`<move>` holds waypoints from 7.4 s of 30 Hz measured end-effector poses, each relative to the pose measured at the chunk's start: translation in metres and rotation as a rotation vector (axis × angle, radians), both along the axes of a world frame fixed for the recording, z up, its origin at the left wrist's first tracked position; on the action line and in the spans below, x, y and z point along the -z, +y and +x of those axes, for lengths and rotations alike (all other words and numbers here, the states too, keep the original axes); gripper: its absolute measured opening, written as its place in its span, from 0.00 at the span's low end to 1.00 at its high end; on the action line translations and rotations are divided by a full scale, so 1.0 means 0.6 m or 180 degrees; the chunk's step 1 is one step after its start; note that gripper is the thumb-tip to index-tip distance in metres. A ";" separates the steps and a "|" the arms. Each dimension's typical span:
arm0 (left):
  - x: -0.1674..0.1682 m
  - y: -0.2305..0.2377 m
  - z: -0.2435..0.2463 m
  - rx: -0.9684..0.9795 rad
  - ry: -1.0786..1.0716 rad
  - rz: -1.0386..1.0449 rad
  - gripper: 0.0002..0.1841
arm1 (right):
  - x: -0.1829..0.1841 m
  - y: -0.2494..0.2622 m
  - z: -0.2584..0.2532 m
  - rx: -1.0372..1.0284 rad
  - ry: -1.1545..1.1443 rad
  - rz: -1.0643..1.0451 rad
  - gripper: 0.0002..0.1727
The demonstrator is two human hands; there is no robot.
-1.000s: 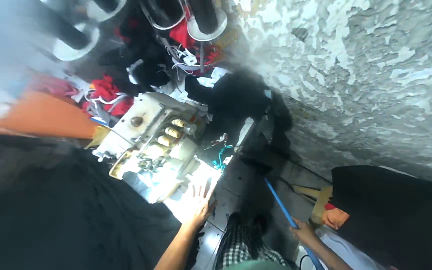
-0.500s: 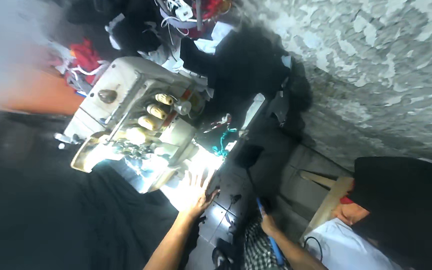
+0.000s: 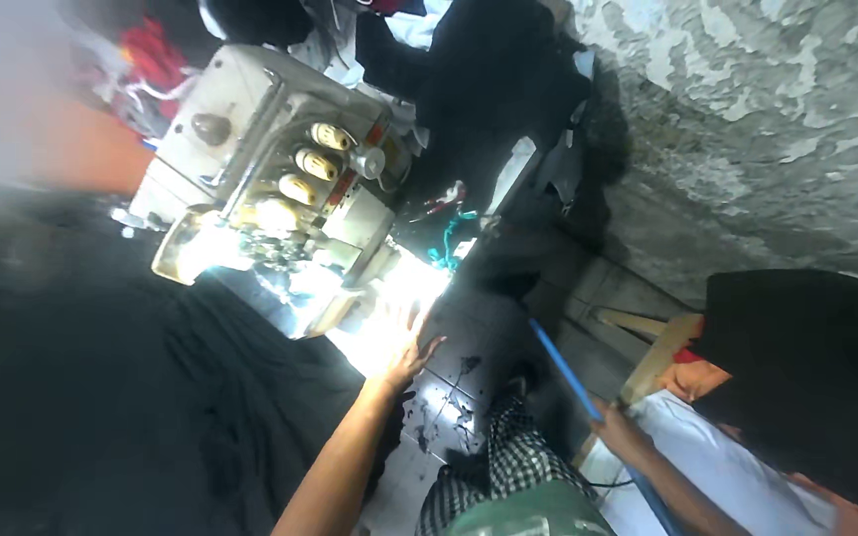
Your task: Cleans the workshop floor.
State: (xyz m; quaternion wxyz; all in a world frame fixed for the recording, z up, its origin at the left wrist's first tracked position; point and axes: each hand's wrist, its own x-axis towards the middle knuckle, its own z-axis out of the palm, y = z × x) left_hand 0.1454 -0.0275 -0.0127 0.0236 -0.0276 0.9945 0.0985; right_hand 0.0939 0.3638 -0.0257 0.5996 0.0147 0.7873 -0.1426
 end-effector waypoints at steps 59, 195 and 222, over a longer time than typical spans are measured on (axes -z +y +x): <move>-0.148 0.056 -0.062 -0.0463 -0.1815 0.0022 0.40 | -0.077 0.071 0.016 0.1367 -0.0155 -0.0447 0.31; 0.010 -0.001 0.006 -0.0064 -0.0030 -0.0292 0.40 | 0.205 -0.256 -0.013 0.0824 -0.0110 -0.0215 0.28; 0.009 -0.004 0.009 0.0041 0.0026 -0.0378 0.41 | 0.198 -0.118 0.148 -0.1291 -0.0609 -0.0508 0.34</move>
